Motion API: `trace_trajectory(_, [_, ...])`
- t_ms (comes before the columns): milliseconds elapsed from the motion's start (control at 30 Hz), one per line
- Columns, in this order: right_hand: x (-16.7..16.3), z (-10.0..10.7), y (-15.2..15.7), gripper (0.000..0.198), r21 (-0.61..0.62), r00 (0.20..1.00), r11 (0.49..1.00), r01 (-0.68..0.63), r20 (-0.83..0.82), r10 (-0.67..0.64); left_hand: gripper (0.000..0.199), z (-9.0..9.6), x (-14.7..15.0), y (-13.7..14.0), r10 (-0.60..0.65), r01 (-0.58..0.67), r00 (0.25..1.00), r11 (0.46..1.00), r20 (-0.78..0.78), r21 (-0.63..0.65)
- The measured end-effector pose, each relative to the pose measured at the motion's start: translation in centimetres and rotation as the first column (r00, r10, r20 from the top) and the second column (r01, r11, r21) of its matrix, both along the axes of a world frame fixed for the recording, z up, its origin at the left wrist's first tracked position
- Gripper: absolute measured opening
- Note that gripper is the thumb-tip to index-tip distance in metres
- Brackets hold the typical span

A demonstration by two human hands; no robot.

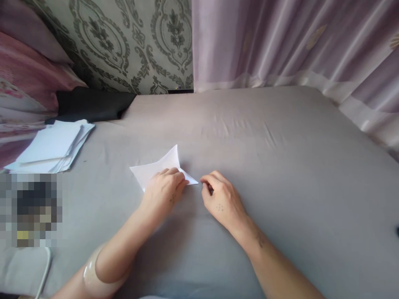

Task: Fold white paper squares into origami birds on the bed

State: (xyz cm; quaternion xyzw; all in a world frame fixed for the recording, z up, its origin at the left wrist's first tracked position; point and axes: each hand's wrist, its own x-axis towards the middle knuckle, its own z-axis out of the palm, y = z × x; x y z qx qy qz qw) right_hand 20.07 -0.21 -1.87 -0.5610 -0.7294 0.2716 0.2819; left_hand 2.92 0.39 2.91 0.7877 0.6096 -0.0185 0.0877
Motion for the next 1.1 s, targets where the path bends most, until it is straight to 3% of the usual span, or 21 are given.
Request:
trace_trajectory(300, [-0.5, 0.5, -0.1, 0.015, 0.024, 0.997, 0.998, -0.057, 0.057, 0.056, 0.029, 0.1, -0.2, 0.3, -0.002, 0.003, 1.000, 0.999, 0.027, -0.032])
trace_trajectory(1100, [-1.7, 0.6, 0.5, 0.011, -0.012, 0.975, 0.997, 0.074, 0.209, -0.070, 0.029, 0.3, -0.2, 0.8, 0.016, -0.014, 1.000, 0.996, 0.020, -0.085])
